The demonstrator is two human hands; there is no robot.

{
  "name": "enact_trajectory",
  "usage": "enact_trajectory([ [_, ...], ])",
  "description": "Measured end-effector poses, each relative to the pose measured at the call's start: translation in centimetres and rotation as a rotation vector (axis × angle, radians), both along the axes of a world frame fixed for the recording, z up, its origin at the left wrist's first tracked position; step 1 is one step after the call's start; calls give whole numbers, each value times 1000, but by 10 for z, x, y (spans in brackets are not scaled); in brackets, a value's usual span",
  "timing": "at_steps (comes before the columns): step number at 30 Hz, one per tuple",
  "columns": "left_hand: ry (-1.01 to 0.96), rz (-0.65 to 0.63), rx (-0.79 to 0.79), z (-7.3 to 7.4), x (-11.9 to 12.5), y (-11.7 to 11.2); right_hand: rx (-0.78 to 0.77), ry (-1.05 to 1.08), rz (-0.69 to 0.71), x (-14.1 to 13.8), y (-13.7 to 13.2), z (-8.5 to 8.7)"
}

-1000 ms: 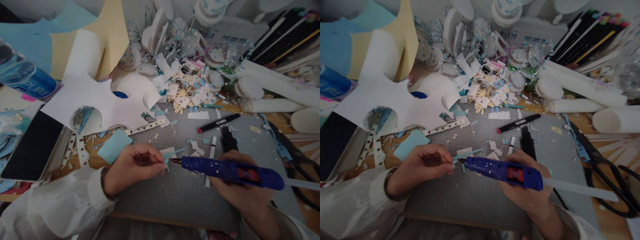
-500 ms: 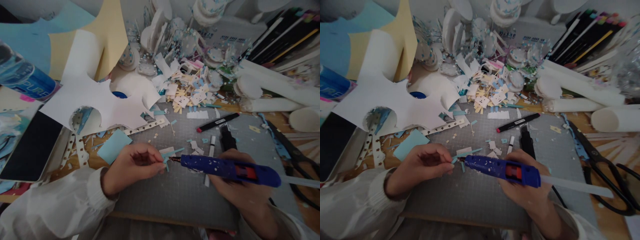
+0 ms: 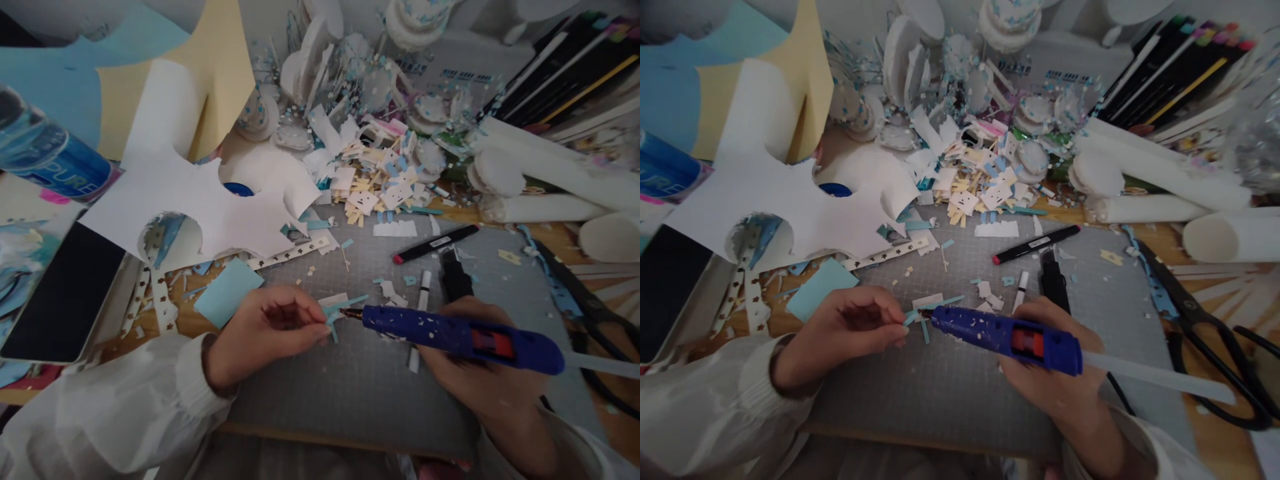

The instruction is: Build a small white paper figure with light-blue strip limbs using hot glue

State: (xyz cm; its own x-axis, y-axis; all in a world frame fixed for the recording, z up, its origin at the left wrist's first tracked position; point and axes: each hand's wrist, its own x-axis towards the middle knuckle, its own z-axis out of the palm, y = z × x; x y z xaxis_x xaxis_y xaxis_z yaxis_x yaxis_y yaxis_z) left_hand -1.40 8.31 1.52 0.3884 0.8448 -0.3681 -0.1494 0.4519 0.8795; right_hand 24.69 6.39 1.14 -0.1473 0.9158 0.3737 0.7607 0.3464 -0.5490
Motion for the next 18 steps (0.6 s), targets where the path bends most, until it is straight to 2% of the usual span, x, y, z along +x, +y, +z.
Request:
enact_trajectory([
  [14, 9, -16, -2, -1, 0, 0, -13, -27, -13, 2, -1, 0],
  [18, -4, -23, -16, 0, -1, 0, -23, 11, -68, 1, -3, -1],
])
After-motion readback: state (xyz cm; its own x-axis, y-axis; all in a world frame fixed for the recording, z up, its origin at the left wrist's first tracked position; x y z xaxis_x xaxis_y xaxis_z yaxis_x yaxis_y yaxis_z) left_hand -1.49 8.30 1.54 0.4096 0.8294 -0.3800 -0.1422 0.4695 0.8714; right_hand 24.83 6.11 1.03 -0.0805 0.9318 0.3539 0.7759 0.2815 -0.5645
